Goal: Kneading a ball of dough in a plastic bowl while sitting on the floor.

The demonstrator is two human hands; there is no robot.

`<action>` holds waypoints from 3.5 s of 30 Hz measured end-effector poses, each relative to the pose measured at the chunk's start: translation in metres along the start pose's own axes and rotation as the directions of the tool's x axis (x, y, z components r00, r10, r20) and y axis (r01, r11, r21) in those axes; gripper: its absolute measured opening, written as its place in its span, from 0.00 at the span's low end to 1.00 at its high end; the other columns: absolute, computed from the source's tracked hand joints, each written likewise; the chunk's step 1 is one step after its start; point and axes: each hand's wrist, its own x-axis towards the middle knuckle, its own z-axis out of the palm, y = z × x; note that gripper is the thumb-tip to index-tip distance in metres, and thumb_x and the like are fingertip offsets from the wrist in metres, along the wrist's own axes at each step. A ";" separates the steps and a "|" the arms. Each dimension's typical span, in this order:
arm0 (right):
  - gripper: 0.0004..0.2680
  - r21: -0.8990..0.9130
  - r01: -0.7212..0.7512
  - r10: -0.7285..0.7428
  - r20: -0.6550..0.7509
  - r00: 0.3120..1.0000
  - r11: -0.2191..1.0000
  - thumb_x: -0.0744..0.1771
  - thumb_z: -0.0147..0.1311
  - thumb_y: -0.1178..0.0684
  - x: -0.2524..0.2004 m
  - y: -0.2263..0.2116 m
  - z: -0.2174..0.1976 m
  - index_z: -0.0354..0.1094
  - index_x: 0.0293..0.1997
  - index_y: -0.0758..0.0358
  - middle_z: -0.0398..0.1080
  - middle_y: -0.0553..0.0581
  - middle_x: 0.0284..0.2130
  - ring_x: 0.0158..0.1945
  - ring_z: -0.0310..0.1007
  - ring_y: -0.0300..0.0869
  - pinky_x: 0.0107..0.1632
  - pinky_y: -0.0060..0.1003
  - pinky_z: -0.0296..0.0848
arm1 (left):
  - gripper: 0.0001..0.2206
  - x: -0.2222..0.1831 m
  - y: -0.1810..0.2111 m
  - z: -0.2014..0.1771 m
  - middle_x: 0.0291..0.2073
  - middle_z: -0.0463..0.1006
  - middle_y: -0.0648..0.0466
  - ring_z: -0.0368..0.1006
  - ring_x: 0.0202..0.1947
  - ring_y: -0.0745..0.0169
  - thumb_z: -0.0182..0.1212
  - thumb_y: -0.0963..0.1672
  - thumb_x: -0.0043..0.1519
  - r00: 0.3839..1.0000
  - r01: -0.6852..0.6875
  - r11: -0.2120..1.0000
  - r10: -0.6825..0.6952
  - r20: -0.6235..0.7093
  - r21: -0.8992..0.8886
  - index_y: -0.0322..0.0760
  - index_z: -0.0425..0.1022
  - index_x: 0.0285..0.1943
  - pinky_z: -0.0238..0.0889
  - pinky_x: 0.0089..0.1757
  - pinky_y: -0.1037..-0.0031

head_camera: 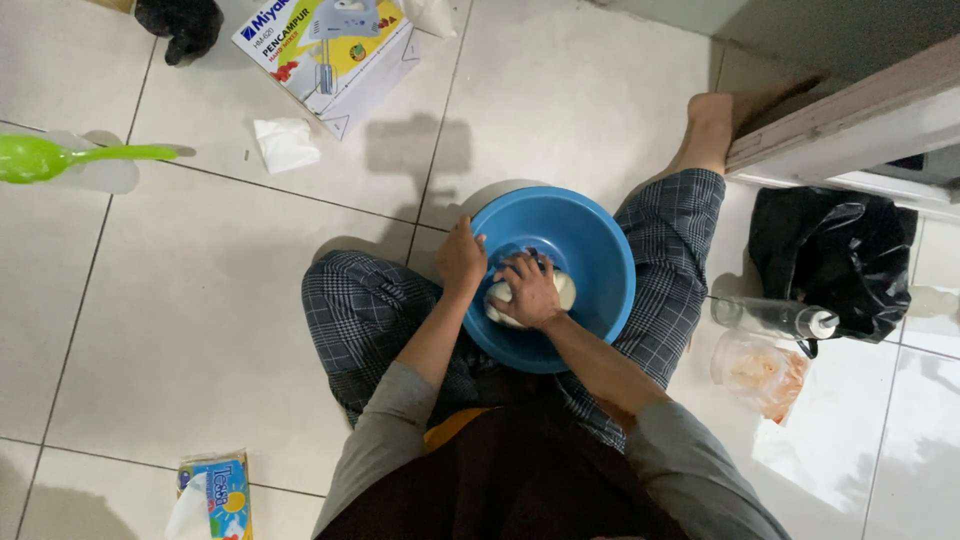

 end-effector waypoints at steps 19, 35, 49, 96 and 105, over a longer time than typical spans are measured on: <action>0.12 -0.102 -0.222 0.191 -0.247 0.950 0.970 0.59 0.58 0.37 0.070 0.071 0.081 0.60 0.33 0.47 0.58 0.51 0.36 0.42 0.64 0.52 0.50 0.54 0.60 | 0.22 0.000 0.008 -0.009 0.56 0.78 0.39 0.80 0.52 0.39 0.51 0.48 0.73 0.997 0.056 0.998 -0.056 0.053 0.011 0.30 0.64 0.72 0.77 0.47 0.52; 0.26 -0.137 -0.234 0.271 0.467 0.842 0.963 0.61 0.48 0.20 -0.025 -0.010 -0.054 0.59 0.65 0.23 0.67 0.52 0.59 0.62 0.66 0.58 0.55 0.80 0.59 | 0.23 -0.008 0.003 0.002 0.62 0.73 0.33 0.75 0.58 0.33 0.52 0.45 0.74 0.999 -0.034 0.999 0.033 -0.037 -0.014 0.26 0.60 0.75 0.71 0.54 0.43; 0.21 0.183 -0.458 0.406 0.261 0.876 0.870 0.59 0.68 0.34 -0.020 0.014 -0.122 0.75 0.56 0.35 0.77 0.61 0.40 0.44 0.79 0.62 0.48 0.58 0.77 | 0.25 0.017 -0.033 0.057 0.63 0.74 0.40 0.76 0.60 0.45 0.55 0.46 0.72 0.964 -0.120 0.983 0.148 -0.220 0.136 0.34 0.58 0.78 0.70 0.56 0.55; 0.16 -0.082 0.165 -0.167 -0.017 0.986 0.983 0.63 0.44 0.26 -0.005 0.018 0.016 0.73 0.38 0.40 0.74 0.47 0.44 0.55 0.73 0.43 0.53 0.51 0.63 | 0.21 -0.002 0.008 -0.015 0.58 0.76 0.37 0.80 0.50 0.40 0.53 0.46 0.73 0.996 0.057 0.997 -0.054 0.064 -0.049 0.29 0.63 0.72 0.79 0.44 0.53; 0.13 -0.121 -0.140 0.142 0.009 0.990 0.983 0.65 0.45 0.32 0.048 0.031 0.009 0.74 0.38 0.41 0.74 0.47 0.43 0.54 0.71 0.45 0.56 0.54 0.64 | 0.20 0.005 0.009 -0.019 0.56 0.76 0.36 0.80 0.50 0.38 0.52 0.45 0.73 0.996 0.035 0.995 -0.027 0.088 -0.089 0.28 0.63 0.71 0.78 0.44 0.50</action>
